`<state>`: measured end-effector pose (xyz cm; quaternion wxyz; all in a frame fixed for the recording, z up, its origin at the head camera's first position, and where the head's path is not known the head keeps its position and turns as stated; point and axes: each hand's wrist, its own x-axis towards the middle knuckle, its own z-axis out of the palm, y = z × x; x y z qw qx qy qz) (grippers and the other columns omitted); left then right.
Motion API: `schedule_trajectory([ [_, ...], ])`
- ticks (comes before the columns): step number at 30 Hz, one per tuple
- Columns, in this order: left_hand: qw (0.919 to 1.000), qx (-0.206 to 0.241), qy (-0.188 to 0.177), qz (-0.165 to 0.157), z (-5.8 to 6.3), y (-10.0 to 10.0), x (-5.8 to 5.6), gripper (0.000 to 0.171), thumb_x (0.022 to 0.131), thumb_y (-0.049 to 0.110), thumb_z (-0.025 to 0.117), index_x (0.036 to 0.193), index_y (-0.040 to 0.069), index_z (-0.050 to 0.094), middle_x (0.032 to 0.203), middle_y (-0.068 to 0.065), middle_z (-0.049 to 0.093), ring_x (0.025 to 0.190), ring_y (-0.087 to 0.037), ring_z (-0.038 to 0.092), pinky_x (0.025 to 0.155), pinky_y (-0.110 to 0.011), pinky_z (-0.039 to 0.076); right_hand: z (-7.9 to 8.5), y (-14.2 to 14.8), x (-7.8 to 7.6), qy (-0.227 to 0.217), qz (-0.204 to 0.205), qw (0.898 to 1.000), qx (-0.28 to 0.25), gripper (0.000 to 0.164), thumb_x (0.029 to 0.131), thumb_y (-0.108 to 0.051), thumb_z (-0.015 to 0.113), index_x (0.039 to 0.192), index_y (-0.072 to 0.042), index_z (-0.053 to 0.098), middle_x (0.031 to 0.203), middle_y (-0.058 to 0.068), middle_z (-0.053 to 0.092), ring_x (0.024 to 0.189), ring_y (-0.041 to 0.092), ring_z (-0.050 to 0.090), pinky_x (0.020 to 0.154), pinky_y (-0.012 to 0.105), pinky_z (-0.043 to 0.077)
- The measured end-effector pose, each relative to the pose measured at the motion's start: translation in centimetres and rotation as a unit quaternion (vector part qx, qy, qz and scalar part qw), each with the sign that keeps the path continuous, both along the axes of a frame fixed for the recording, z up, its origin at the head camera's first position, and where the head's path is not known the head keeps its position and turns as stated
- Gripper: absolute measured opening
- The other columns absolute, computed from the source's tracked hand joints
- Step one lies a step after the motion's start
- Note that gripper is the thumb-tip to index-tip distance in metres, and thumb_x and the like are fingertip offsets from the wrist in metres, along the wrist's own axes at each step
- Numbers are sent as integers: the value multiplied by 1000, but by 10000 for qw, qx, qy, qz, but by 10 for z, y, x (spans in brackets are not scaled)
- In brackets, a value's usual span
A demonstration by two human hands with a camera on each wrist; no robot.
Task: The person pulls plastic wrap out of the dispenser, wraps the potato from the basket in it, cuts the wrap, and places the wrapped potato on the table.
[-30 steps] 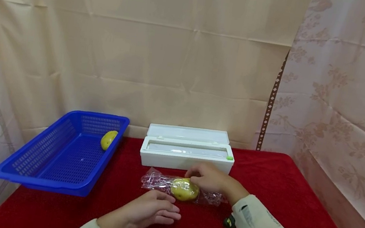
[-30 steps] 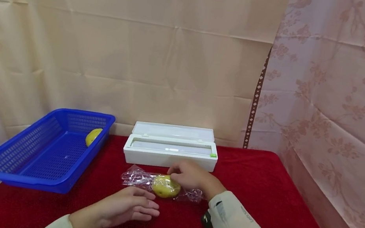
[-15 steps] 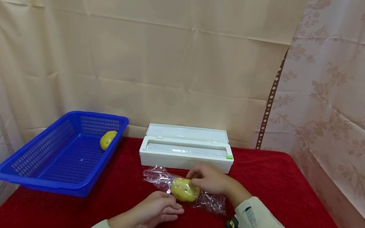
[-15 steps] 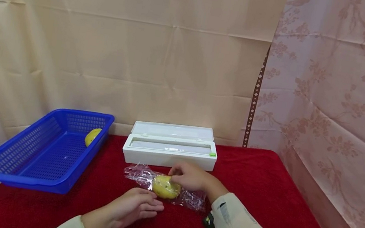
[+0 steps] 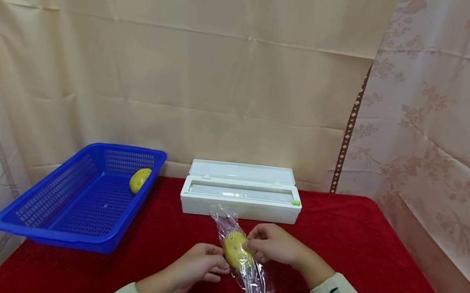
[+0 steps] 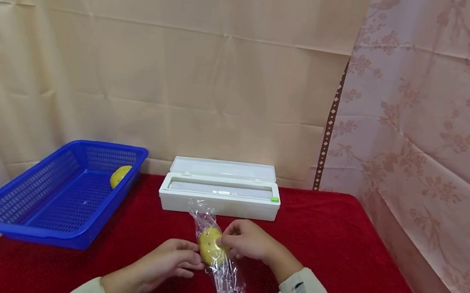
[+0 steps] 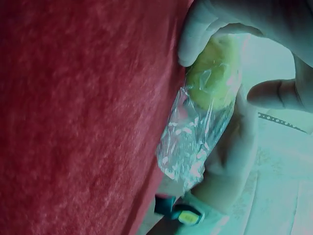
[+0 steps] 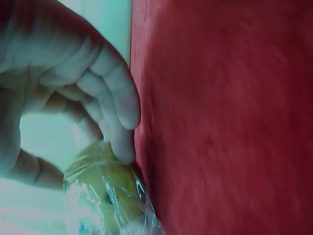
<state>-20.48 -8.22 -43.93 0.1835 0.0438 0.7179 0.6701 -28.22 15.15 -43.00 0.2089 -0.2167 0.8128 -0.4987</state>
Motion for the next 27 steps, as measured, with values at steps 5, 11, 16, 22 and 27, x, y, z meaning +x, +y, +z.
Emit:
schedule_trajectory([
  [5, 9979, -471, 375, -239, 3, -3, 3, 53, 89, 9, 64, 132, -19, 52, 112, -18, 70, 97, -23, 71, 82, -41, 61, 1, 1, 21, -351, -300, 9983, -349, 29, 95, -22, 72, 104, 2, 60, 83, 7, 63, 70, 16, 60, 63, 28, 54],
  [11, 9893, -1044, 702, -738, 4, -9, 6, 44, 88, 10, 68, 126, -10, 62, 102, -9, 73, 90, -17, 67, 75, -36, 58, -3, 6, 42, -606, -487, 9964, -337, 33, 94, -29, 73, 102, 0, 59, 85, 9, 67, 72, 18, 68, 63, 31, 58],
  [16, 9828, -1265, 822, -1065, 3, -13, 6, 41, 88, 9, 69, 124, -9, 64, 98, -9, 74, 86, -19, 69, 72, -34, 57, -11, 9, 51, -726, -552, 9956, -233, 35, 92, -33, 74, 101, -2, 60, 84, 9, 71, 73, 21, 73, 62, 32, 58],
  [22, 9775, -1423, 996, -1194, 2, -14, -1, 42, 88, 13, 72, 124, -8, 65, 96, -8, 73, 80, -18, 66, 67, -31, 55, -14, 10, 52, -619, -657, 9956, -267, 34, 94, -31, 72, 103, -1, 60, 85, 9, 71, 73, 22, 73, 61, 33, 57],
  [27, 9659, -1792, 1397, -1246, 2, -18, -3, 41, 85, 14, 76, 120, -7, 67, 96, -7, 74, 85, -16, 68, 72, -30, 57, -15, 7, 50, -557, -625, 9961, -289, 36, 95, -32, 72, 106, -1, 60, 88, 9, 71, 76, 24, 74, 62, 34, 57],
])
